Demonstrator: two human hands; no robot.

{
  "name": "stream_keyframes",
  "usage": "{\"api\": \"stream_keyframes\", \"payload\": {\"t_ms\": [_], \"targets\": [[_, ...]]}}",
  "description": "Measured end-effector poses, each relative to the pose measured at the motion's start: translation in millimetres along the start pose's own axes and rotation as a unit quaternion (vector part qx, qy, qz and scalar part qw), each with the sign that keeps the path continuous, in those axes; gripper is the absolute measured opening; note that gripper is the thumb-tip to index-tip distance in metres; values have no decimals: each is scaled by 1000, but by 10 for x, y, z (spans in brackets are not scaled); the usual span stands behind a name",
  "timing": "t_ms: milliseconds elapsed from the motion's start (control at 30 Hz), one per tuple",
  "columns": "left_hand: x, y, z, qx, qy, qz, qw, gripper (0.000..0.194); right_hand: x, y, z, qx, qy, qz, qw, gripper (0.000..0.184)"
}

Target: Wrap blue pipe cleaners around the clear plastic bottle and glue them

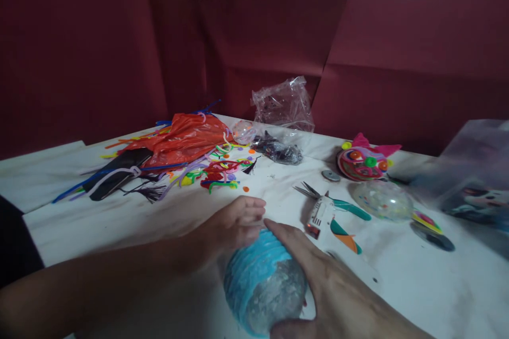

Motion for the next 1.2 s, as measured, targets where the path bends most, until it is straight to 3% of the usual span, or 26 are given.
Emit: {"api": "stream_keyframes", "payload": {"t_ms": [100,200,367,500,600,767,933,1200], "targets": [[95,8,-302,109,17,64,992,32,137,19,-35,22,3,21,1000,92],[124,-6,-416,134,14,78,988,12,210,-5,-80,37,-15,8,999,89],[143,-22,-397,133,-5,81,988,14,266,-42,-204,126,-52,-13,991,88],[142,-30,-348,125,-28,80,989,15,122,-37,-236,179,66,-24,981,78],[115,-37,-329,112,-44,76,990,15,28,-25,-225,181,118,-29,976,75],[63,-45,-351,114,-65,65,989,18,168,68,-257,204,102,37,973,82],[38,-58,-401,139,-81,56,985,6,218,96,-256,212,112,47,970,81],[89,-38,-519,174,-139,44,974,8,-21,14,-199,164,184,-22,969,73]]}}
Point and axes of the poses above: each hand's wrist, its own y-axis away from the middle knuckle, its own z-axis out of the palm, x = y × z, the point moved 10 cm from there along -y, towards the middle knuckle, and after that the axes turned 13 degrees about -x, right-handed, at the moved point
